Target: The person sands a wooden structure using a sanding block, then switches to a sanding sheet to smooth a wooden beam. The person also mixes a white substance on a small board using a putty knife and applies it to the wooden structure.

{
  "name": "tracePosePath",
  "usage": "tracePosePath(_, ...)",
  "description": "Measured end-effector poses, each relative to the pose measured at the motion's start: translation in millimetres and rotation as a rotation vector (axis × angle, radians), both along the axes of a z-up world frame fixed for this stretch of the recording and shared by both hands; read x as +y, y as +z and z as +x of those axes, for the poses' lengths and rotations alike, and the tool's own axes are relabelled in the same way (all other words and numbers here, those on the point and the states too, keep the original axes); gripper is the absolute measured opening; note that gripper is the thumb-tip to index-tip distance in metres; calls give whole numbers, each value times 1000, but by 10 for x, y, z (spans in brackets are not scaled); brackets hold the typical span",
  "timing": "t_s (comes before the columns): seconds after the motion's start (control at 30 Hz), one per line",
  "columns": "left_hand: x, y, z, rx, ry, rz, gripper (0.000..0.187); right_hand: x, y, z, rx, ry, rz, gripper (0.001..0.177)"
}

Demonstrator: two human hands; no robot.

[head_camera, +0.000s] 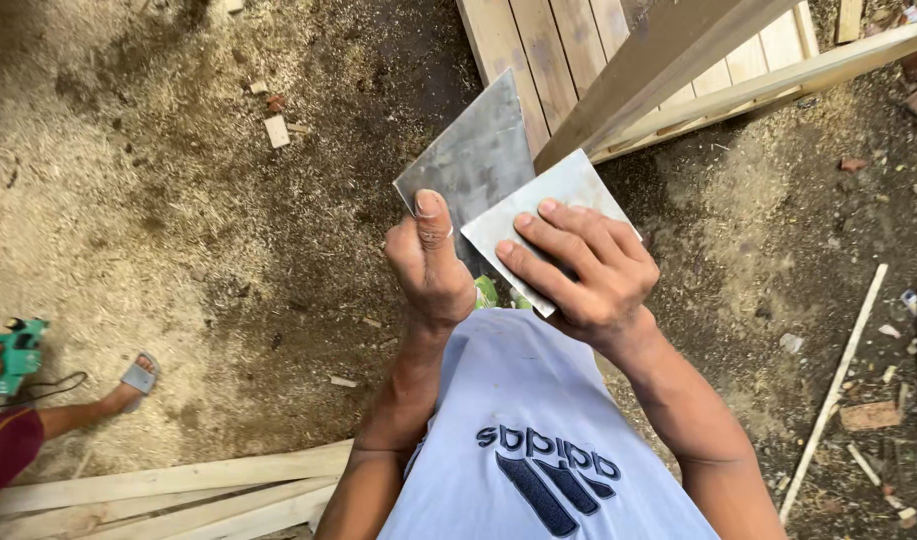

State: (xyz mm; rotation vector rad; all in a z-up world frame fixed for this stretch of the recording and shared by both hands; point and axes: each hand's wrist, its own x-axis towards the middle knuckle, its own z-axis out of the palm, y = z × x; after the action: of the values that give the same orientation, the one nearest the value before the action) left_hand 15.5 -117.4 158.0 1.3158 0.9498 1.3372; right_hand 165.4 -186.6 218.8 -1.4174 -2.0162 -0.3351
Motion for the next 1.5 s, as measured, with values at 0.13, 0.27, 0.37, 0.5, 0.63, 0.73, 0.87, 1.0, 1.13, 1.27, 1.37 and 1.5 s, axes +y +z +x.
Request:
tracePosePath(0.13,-93,102,18,-25,61,-66,53,-167,-59,28,-24,21,-20,16)
tracePosePath(0.27,-105,165,98,-106,88,-142,51,-352,-238,94,-49,25,-22,17)
tracePosePath(0.37,-77,158,182,-137,61,-215,51,-467,-325,119,-71,72,-110,20)
tracePosePath(0.5,28,67,176,-102,88,-189,51,-547,-275,233,27,139,-237,24)
tracePosePath(0.63,56,-42,166,-100,49,-166,53,-709,-91,472,283,73,2,15)
tracePosePath(0.73,28,-108,200,-270,-94,-94,59,-652,-224,490,599,175,270,23)
tracePosePath(0.87,-55,-25,348,-652,-209,-331,60,-507,-509,416,601,385,392,18)
tracePosePath(1.0,-256,32,313,-711,-157,-376,64,-698,-678,230,600,251,243,10)
tracePosePath(1.13,-263,98,266,-741,-132,-332,62,-682,-667,251,543,178,227,12)
tracePosePath(1.27,-280,122,198,-884,-195,-403,56,-580,-632,372,495,61,224,16)
tracePosePath(1.37,-258,144,162,-829,-162,-360,54,-512,-572,492,167,-74,-66,32)
tracePosePath(1.5,-152,148,54,-566,-81,-212,47,-458,-423,542,438,-117,-61,44)
